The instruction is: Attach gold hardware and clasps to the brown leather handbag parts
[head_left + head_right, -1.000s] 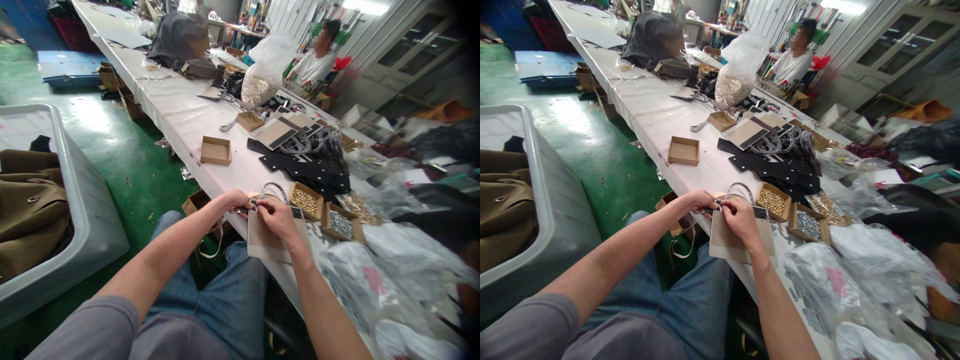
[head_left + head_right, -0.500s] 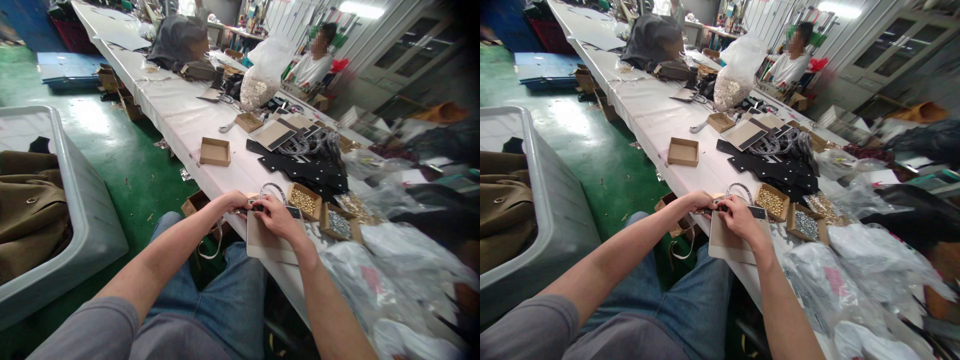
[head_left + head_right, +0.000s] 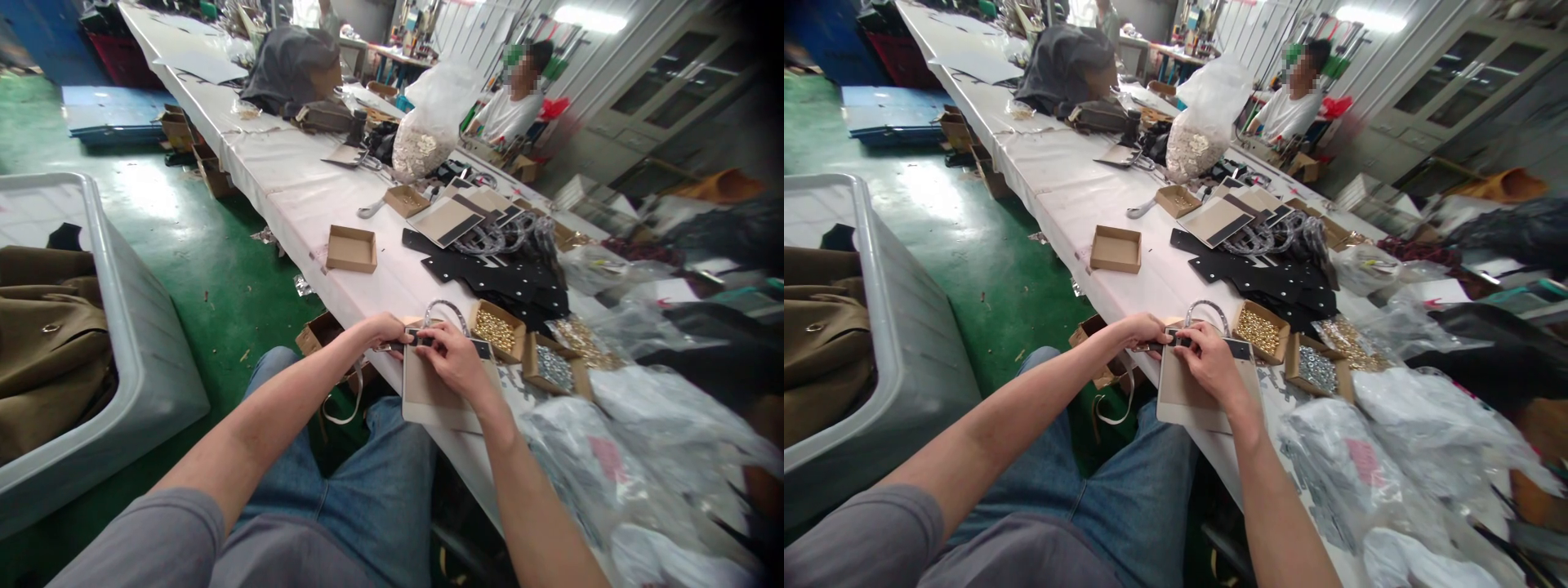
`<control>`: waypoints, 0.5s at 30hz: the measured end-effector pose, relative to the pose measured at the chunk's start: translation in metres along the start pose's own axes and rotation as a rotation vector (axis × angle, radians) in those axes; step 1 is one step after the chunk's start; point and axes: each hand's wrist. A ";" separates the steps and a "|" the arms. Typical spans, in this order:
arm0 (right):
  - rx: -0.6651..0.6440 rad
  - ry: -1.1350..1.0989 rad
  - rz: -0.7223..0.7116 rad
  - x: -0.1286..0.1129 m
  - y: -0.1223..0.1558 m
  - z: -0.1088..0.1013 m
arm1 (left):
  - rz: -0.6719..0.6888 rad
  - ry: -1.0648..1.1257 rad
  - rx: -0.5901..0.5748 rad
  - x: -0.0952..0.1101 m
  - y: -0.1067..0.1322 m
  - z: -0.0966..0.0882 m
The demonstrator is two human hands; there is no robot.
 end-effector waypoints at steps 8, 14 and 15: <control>0.043 -0.029 -0.080 -0.004 0.004 0.003 | -0.001 -0.006 -0.024 0.003 0.004 0.000; 0.095 -0.021 -0.109 0.005 0.013 0.009 | -0.006 0.003 -0.044 -0.002 -0.006 0.000; 0.102 -0.028 -0.114 0.005 0.014 0.010 | -0.014 0.009 -0.049 -0.003 -0.007 -0.001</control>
Point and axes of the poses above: each hand's wrist, its own y-axis away from the middle knuckle, its own z-axis out of the palm, x = y × z, and after that the axes turned 7 degrees about x, right-handed
